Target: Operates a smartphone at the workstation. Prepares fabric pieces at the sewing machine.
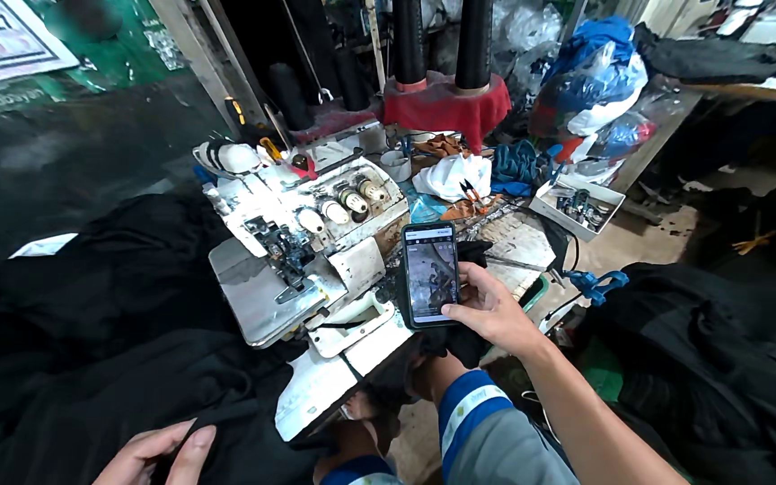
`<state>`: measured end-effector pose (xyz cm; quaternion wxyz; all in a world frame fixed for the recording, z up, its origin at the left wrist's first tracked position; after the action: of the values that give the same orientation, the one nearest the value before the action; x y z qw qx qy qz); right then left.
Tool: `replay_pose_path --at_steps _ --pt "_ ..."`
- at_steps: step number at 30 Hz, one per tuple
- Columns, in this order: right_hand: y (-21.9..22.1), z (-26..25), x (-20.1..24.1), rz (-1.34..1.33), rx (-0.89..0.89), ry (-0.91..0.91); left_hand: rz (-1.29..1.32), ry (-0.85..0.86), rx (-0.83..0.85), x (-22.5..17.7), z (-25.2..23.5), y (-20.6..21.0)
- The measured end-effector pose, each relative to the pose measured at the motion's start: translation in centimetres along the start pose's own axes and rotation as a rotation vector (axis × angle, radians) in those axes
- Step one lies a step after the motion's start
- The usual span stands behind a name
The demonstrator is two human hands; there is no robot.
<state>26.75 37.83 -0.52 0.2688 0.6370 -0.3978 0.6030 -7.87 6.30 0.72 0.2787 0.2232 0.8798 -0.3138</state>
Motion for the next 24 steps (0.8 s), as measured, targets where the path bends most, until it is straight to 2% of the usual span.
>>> replay_pose_path --at_steps 24 --pt "0.07 0.06 0.07 0.02 0.025 -0.016 -0.013 0.0 0.0 -0.01 0.02 0.06"
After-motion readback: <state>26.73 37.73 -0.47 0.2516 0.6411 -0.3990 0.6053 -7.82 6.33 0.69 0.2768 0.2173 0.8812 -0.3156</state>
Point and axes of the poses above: each hand's wrist, its own z-axis away from the middle knuckle, its own y-axis out of the palm, x = y × z, the point moved 8 cm from there along -z, towards the middle knuckle, and after that the axes turned 6 degrees about y, right-handed, at the moved point
